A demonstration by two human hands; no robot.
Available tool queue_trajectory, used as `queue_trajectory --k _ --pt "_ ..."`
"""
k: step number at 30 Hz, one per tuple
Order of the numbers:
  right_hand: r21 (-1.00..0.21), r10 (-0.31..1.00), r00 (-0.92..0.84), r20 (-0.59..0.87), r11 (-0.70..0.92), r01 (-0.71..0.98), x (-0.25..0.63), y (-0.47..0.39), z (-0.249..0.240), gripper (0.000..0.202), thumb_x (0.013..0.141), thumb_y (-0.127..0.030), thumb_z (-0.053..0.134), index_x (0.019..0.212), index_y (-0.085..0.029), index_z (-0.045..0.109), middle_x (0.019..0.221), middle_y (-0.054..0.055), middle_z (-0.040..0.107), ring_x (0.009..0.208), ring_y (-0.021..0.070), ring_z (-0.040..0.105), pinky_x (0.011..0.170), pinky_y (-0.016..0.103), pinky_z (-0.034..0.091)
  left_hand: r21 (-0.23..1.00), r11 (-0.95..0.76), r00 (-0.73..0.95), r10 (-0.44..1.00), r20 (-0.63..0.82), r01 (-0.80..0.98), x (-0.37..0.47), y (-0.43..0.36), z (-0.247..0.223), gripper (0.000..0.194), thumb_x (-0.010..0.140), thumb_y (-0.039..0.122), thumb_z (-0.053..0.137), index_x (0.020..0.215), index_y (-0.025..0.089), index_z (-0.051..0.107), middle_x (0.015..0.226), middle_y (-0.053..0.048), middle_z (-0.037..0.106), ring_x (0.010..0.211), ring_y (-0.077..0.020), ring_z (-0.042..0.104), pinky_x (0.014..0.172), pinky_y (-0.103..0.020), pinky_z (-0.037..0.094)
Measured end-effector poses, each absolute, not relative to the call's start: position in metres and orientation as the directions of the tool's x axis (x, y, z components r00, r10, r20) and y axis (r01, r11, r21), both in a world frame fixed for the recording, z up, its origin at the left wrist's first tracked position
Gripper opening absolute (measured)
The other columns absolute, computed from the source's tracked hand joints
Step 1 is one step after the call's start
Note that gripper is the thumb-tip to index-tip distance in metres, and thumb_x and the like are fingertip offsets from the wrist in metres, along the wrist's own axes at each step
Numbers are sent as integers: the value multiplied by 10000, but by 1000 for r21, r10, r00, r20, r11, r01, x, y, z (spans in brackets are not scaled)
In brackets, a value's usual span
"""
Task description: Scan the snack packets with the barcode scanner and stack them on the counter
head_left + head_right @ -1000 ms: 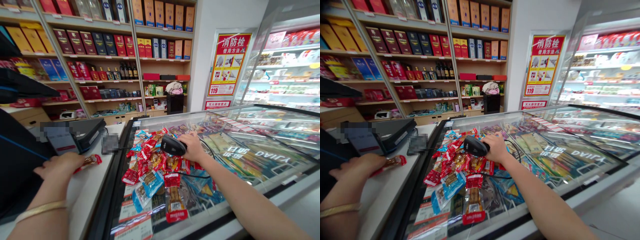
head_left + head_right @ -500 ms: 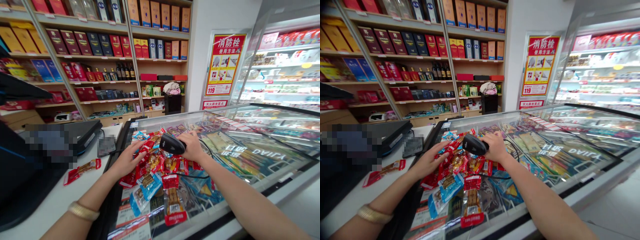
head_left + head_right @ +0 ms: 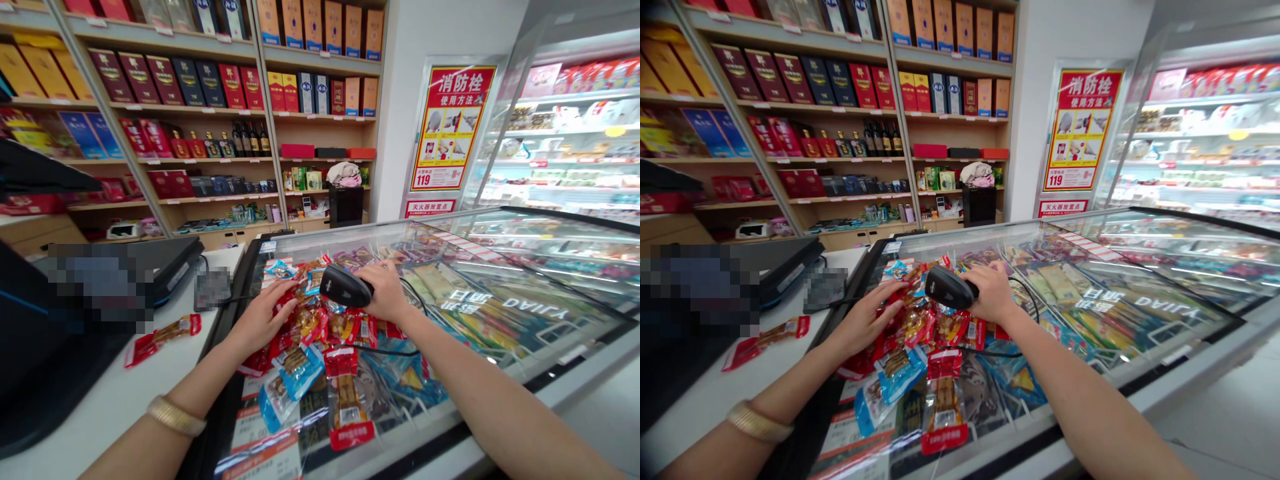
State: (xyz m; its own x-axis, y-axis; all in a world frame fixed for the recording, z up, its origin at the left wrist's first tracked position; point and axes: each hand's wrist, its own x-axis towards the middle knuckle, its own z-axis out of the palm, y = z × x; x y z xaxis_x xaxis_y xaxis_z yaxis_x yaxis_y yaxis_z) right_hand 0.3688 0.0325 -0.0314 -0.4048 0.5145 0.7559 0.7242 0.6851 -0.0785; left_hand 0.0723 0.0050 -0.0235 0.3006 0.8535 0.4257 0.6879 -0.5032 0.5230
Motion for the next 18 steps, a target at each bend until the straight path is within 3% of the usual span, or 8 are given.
queue_trajectory --k 3,6,9,12,15,18 --pt "-73 513 -408 755 685 725 369 32 -31 241 739 -357 652 932 -219 691 872 44 746 824 215 635 836 375 268 660 -363 64 900 431 658 64 11 -28 489 861 555 539 1179 213 684 1097 -94 747 956 -251 709 860 -353 557" --pt "-79 515 -412 751 691 719 368 32 -31 243 724 -344 658 932 -222 693 872 41 748 841 217 639 832 370 267 758 -249 -132 905 403 603 55 19 -33 417 752 537 649 989 196 690 820 -45 728 664 -195 658 625 -288 523" --pt "-93 520 -406 751 692 716 368 33 -31 242 717 -337 656 929 -226 693 892 42 758 851 217 641 830 370 267 831 -222 -264 879 397 509 50 22 -32 336 658 466 729 840 191 663 725 -20 692 602 -162 608 561 -252 480" --pt "-91 506 -399 765 697 711 368 33 -31 235 721 -339 648 922 -225 692 883 41 757 837 214 640 829 371 268 931 -214 -360 878 316 297 51 18 -25 388 605 391 773 914 189 653 714 0 688 569 -142 599 512 -227 464" --pt "-83 487 -397 778 706 704 368 33 -31 228 726 -340 643 916 -222 689 863 38 750 822 212 643 825 372 268 975 -221 -401 891 215 32 55 13 -15 504 560 278 801 1032 200 644 763 10 706 602 -140 643 545 -230 517" --pt "-85 487 -397 778 708 701 368 33 -31 218 733 -335 636 913 -222 687 869 37 751 816 208 644 820 374 266 970 -191 -390 913 118 -154 55 11 -8 395 536 195 798 910 187 671 786 -11 719 665 -159 682 612 -266 573"
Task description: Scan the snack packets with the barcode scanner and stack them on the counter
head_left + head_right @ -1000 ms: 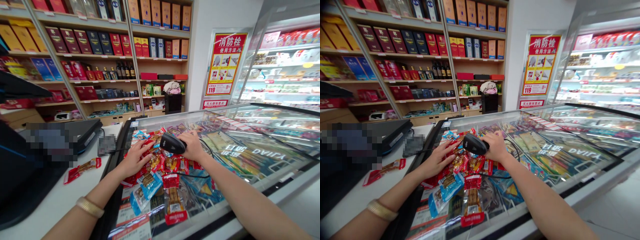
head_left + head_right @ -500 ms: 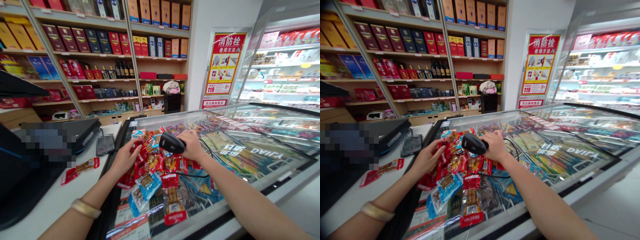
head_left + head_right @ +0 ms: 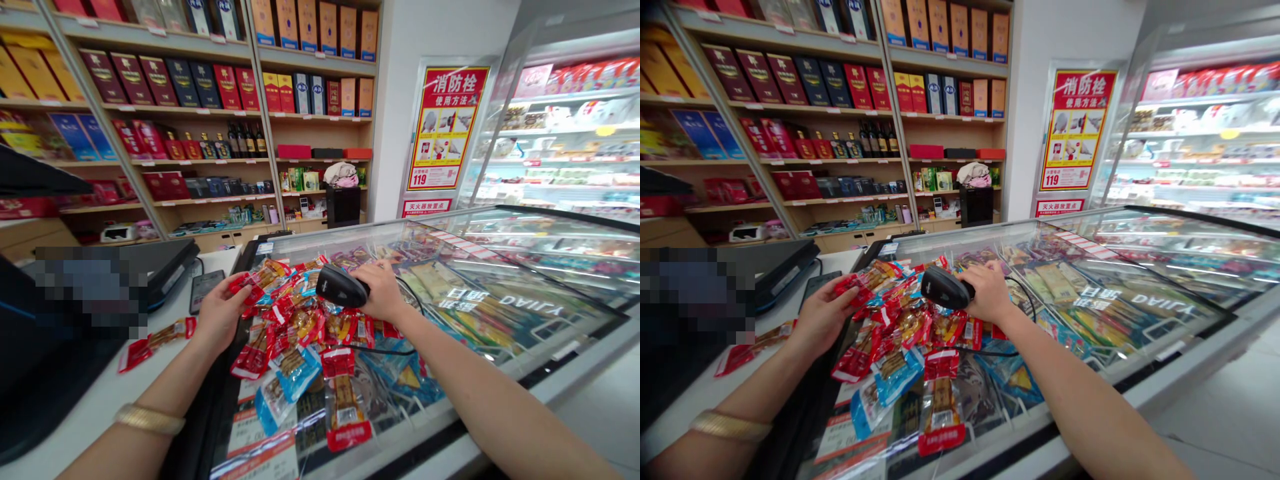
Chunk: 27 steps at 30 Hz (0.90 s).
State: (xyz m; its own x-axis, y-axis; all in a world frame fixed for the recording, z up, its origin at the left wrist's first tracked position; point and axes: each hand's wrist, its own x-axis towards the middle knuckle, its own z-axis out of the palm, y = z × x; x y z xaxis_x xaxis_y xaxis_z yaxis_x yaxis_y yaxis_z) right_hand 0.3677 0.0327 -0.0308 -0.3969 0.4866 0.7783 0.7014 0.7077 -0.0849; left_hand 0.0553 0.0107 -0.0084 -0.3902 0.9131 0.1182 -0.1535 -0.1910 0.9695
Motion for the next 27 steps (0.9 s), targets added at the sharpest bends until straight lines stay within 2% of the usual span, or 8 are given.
queue_trajectory --k 4,7,10,12,15,20,23,27 --pt "-84 481 -400 780 714 695 368 33 -31 239 727 -334 637 929 -214 686 882 40 752 825 207 647 825 377 264 961 -216 -364 921 141 -174 49 12 -9 296 526 222 829 791 181 703 818 -28 738 737 -181 700 713 -316 604" --pt "-76 463 -399 792 723 687 368 33 -32 240 729 -326 632 931 -208 687 862 36 746 811 203 646 814 374 262 954 -300 -342 896 285 8 42 13 -15 313 563 315 841 835 190 749 921 -39 754 779 -179 695 778 -335 600" --pt "-73 460 -404 791 726 684 367 33 -32 226 735 -322 630 922 -210 688 842 30 741 796 200 642 810 373 260 878 -404 -232 856 462 257 37 15 -19 229 667 363 766 833 206 764 1025 -61 749 885 -219 705 823 -375 605" --pt "-74 464 -404 788 724 686 367 33 -33 221 733 -326 635 915 -213 689 840 29 741 796 200 639 816 376 262 750 -482 -122 799 588 453 35 16 -20 163 718 334 698 811 216 761 1013 -69 747 937 -239 703 852 -393 603" --pt "-77 467 -402 788 722 688 367 34 -33 219 728 -324 639 912 -216 690 846 33 743 801 202 638 819 379 262 463 -567 58 673 738 681 33 15 -17 132 762 258 629 795 223 751 1008 -71 753 986 -236 700 926 -397 582" --pt "-82 487 -415 769 718 691 366 32 -30 218 728 -315 641 915 -214 688 847 39 742 808 204 631 821 377 259 71 -628 310 475 824 775 31 6 -7 227 851 146 520 839 215 737 1082 -65 754 1010 -196 711 931 -325 577" --pt "-89 498 -438 748 730 678 362 29 -27 235 717 -331 652 918 -214 687 831 34 731 796 199 620 827 374 255 -73 -641 394 374 840 764 33 -1 -2 246 868 99 509 862 214 727 1094 -52 757 999 -171 716 928 -279 570" --pt "-101 473 -446 760 763 638 358 23 -23 247 724 -363 645 914 -213 697 810 36 718 760 192 606 814 370 247 -135 -658 424 303 854 741 40 -10 4 234 870 82 533 882 229 715 1091 -28 762 973 -157 724 915 -253 569"
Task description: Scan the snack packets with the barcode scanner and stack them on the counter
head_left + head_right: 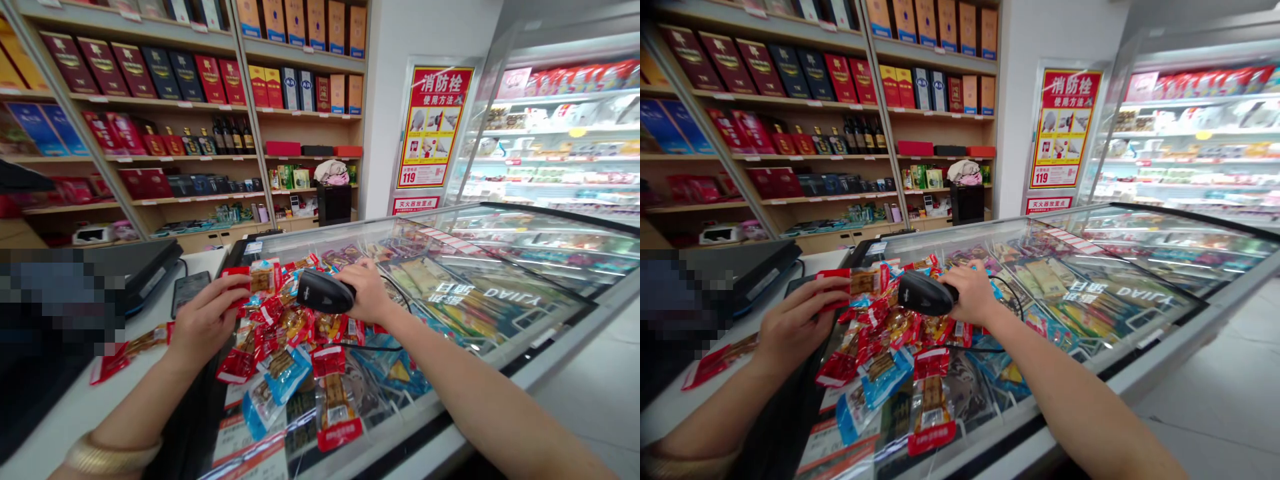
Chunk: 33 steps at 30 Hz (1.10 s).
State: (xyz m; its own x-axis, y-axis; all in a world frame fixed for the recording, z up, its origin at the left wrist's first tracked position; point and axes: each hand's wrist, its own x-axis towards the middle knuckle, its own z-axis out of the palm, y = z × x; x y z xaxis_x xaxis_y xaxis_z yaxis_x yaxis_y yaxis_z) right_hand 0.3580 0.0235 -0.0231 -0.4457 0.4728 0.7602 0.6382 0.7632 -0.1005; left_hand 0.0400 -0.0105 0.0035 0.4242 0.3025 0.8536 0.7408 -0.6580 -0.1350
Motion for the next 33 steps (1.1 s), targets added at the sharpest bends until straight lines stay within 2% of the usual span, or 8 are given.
queue_trajectory --k 7,13,19,23,25,27,29,33 --pt "-117 510 -473 719 759 641 358 23 -20 260 738 -378 655 929 -210 705 810 47 705 776 205 590 814 371 241 -132 -666 426 300 853 734 48 -18 8 208 894 99 522 870 221 689 1058 -37 761 945 -162 731 884 -268 584" --pt "-118 521 -465 716 746 655 359 22 -21 285 747 -419 662 940 -213 700 830 48 708 800 209 599 822 373 243 19 -640 332 424 843 768 48 -13 5 196 837 138 541 872 240 705 1086 -41 740 990 -203 707 913 -342 580" --pt "-108 506 -450 736 743 660 360 21 -22 265 764 -414 651 937 -215 687 833 36 711 807 203 609 836 373 258 247 -500 48 506 861 830 25 -6 12 268 788 231 539 1009 206 690 1119 -81 672 1087 -278 641 995 -445 525" --pt "-94 485 -431 761 740 666 363 23 -24 232 751 -351 638 931 -214 689 830 38 707 816 213 610 831 376 264 526 -218 -369 500 784 822 -27 -2 21 273 889 362 451 821 229 679 841 -46 670 894 -279 675 857 -481 542" --pt "-91 469 -422 776 745 661 364 24 -25 233 739 -334 637 929 -209 689 815 35 707 804 213 613 820 373 268 586 -84 -491 458 741 806 -62 0 19 241 843 428 538 700 266 645 671 -33 618 815 -295 674 825 -509 532" --pt "-91 461 -415 784 747 659 365 25 -26 238 732 -333 638 929 -208 688 812 32 710 790 211 616 812 370 272 588 36 -534 466 705 808 -97 4 11 293 710 475 674 535 273 553 487 -35 507 805 -365 677 836 -581 508" --pt "-90 463 -408 787 740 666 366 26 -27 236 733 -333 634 927 -211 689 810 31 712 783 211 615 807 369 274 548 35 -490 496 717 836 -124 7 -1 346 635 483 718 455 276 508 404 -57 462 851 -428 686 867 -652 470" --pt "-81 457 -396 796 730 678 367 29 -31 233 736 -326 628 929 -213 695 829 38 723 801 217 618 814 370 277 498 51 -474 402 783 866 -137 10 -15 340 576 421 755 438 254 493 553 -115 649 1075 -513 640 967 -792 303"
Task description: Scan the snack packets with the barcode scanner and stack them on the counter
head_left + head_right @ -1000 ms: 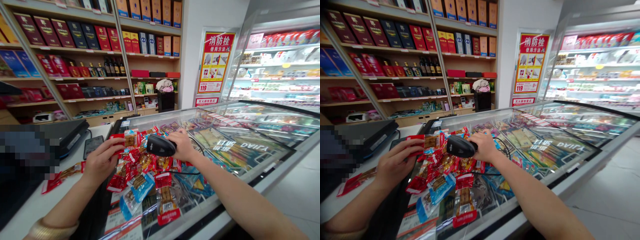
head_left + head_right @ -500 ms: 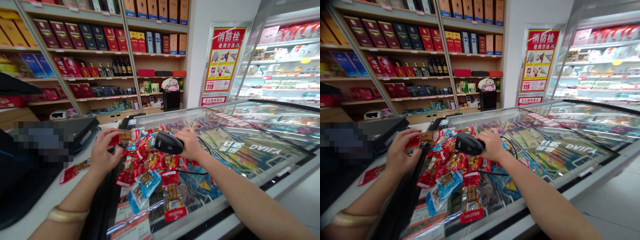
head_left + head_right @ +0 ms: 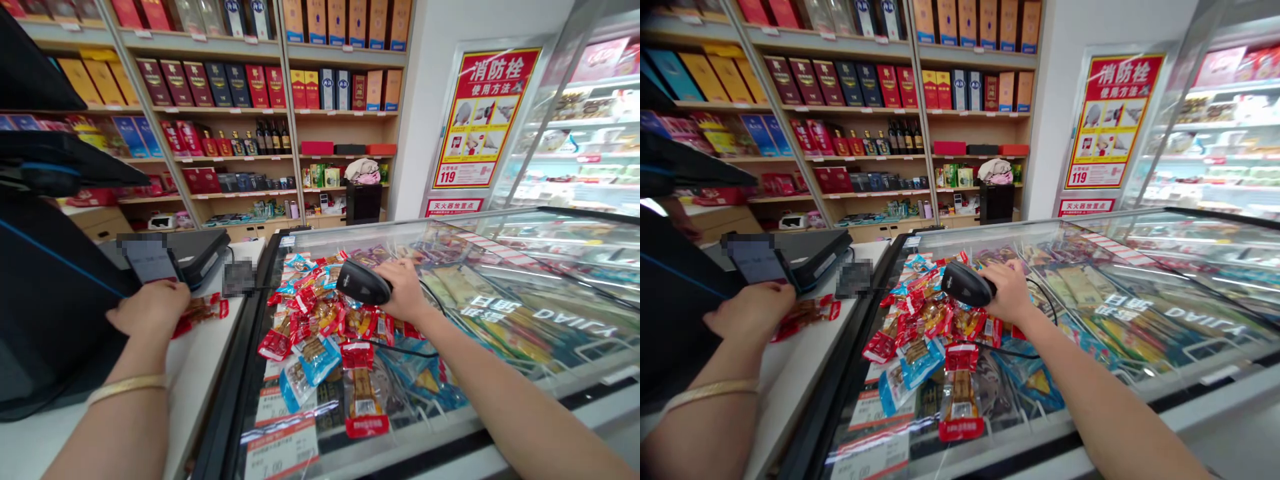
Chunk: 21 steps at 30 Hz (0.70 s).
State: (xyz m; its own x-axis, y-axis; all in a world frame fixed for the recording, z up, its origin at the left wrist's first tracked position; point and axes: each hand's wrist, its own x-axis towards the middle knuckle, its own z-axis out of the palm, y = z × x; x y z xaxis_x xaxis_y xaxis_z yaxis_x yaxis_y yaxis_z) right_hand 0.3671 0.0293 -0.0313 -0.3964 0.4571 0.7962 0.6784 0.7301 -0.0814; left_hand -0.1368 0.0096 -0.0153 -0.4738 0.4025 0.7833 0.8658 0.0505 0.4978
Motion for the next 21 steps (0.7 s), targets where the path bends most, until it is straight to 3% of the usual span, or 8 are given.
queue_trajectory --k 2,4,7,9,11,17,21 --pt "-82 466 -393 793 721 688 368 31 -33 238 734 -318 630 937 -213 695 844 41 724 812 220 618 821 370 276 466 77 -462 350 815 881 -122 8 -12 272 611 407 734 493 247 549 689 -134 712 1145 -543 595 962 -838 249" --pt "-82 475 -393 787 713 697 369 32 -33 245 729 -313 634 944 -212 694 851 43 720 819 221 616 823 369 273 411 38 -387 427 817 911 -98 7 -5 198 678 425 688 610 244 646 798 -146 737 1120 -531 607 943 -821 316" --pt "-82 473 -388 791 710 699 369 32 -33 244 736 -328 637 942 -210 695 841 44 714 812 219 609 828 368 271 354 -117 -205 635 745 928 -54 8 3 245 762 444 610 766 229 726 859 -117 747 949 -386 697 892 -599 525" --pt "-87 481 -387 787 707 702 369 32 -33 236 752 -343 634 940 -214 695 837 44 712 818 219 604 831 368 270 329 -276 -31 722 691 903 -23 9 2 281 799 449 589 859 227 751 894 -92 757 886 -294 712 861 -454 570" --pt "-89 492 -389 779 701 708 368 32 -34 231 761 -353 633 937 -217 695 843 47 712 832 223 600 829 367 269 316 -442 163 760 629 840 5 8 -3 327 825 469 595 961 221 761 974 -95 765 926 -260 709 890 -398 569" --pt "-72 487 -395 779 696 715 368 33 -34 235 743 -353 642 930 -218 690 870 47 724 849 231 617 835 375 273 280 -635 444 732 516 720 56 1 -23 517 837 482 652 1283 224 690 1309 -135 690 1203 -283 649 1076 -453 493" --pt "-68 482 -392 784 693 718 369 33 -34 242 737 -342 643 940 -219 690 885 52 728 851 234 619 833 378 275 270 -656 473 718 511 705 62 1 -29 443 868 403 615 1262 222 703 1274 -123 709 1171 -270 672 1061 -442 515"
